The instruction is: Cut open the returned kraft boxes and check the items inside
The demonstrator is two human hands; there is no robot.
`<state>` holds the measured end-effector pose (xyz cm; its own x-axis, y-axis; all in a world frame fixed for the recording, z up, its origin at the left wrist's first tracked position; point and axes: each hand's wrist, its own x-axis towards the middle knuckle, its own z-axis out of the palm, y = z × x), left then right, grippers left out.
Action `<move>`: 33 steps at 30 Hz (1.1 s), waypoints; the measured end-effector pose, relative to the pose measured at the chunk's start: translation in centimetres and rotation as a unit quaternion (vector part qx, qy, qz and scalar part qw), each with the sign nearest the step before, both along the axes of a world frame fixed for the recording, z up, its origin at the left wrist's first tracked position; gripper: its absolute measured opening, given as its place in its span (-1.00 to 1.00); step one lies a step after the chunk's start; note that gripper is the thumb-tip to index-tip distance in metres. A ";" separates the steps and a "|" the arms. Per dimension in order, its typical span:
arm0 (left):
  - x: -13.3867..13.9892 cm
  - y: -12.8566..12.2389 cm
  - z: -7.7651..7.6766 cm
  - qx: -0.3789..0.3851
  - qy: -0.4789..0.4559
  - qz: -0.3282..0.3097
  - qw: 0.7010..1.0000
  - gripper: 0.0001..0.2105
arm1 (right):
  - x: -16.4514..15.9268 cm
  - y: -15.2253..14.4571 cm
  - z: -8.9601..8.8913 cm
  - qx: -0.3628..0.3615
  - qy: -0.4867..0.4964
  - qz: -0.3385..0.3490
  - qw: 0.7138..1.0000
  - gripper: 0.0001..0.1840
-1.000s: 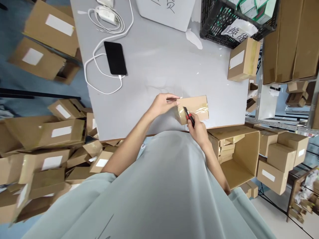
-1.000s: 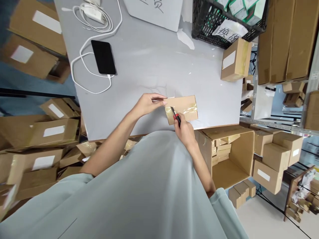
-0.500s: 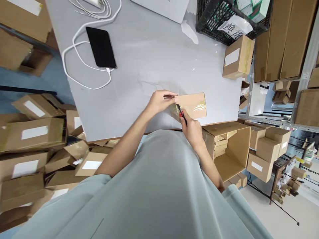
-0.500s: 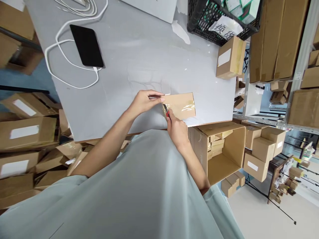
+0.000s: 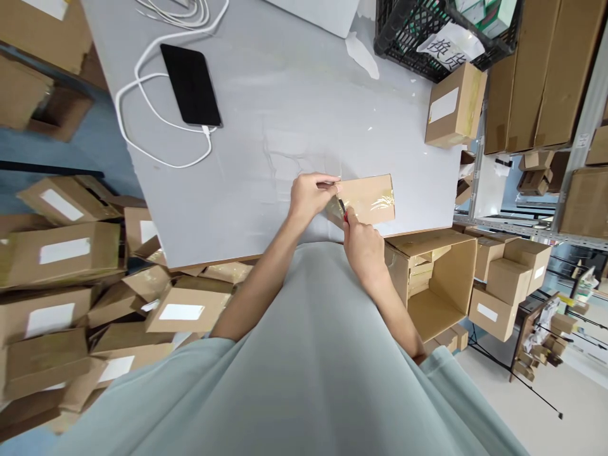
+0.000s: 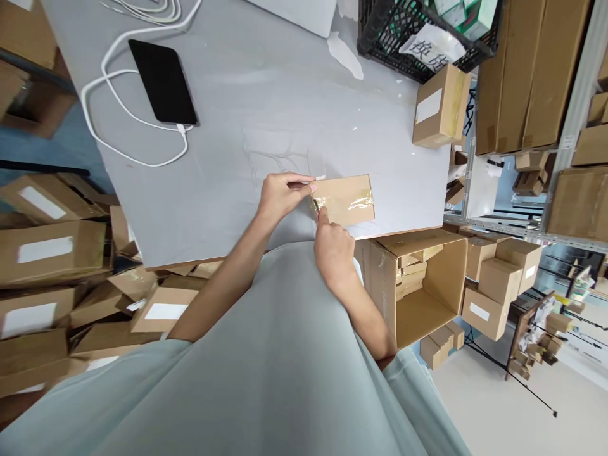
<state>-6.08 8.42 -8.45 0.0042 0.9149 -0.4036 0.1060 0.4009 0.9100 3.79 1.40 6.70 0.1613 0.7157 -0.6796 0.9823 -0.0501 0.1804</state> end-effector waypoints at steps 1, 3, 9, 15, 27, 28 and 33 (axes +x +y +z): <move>0.0 -0.1 0.1 0.000 -0.002 0.002 1.000 -0.77 | -0.1 0.1 -0.2 0.002 -0.001 0.000 1.000 -0.40; 0.0 -0.1 0.2 -0.001 0.000 0.004 1.000 -0.78 | -0.2 0.3 -0.6 0.005 0.003 0.000 1.000 -0.41; 0.1 -0.3 0.7 -0.017 0.006 0.019 1.000 -0.79 | -0.5 0.1 -1.0 0.002 -0.006 0.004 1.000 -0.47; 0.2 -0.4 1.4 0.004 0.038 0.014 0.999 -0.80 | -0.6 -0.6 -0.7 -0.004 -0.029 0.012 1.000 -0.49; 0.9 -1.2 2.2 0.035 0.093 0.014 0.995 -0.80 | -0.1 -1.3 -0.3 -0.017 -0.034 0.019 0.999 -0.49; 0.9 -1.1 2.1 0.037 0.094 0.014 0.995 -0.80 | 0.1 -1.5 -0.4 -0.018 -0.031 0.019 0.999 -0.48; 0.9 -1.2 1.9 0.026 0.084 0.010 0.996 -0.79 | 1.1 -3.1 -0.2 -0.058 -0.019 0.010 0.998 -0.45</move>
<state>-5.22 7.19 -6.51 -0.0769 0.9338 -0.3496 0.2505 0.3574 0.8997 4.92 -1.68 6.48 0.1758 0.6350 -0.7523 0.9752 -0.0079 0.2212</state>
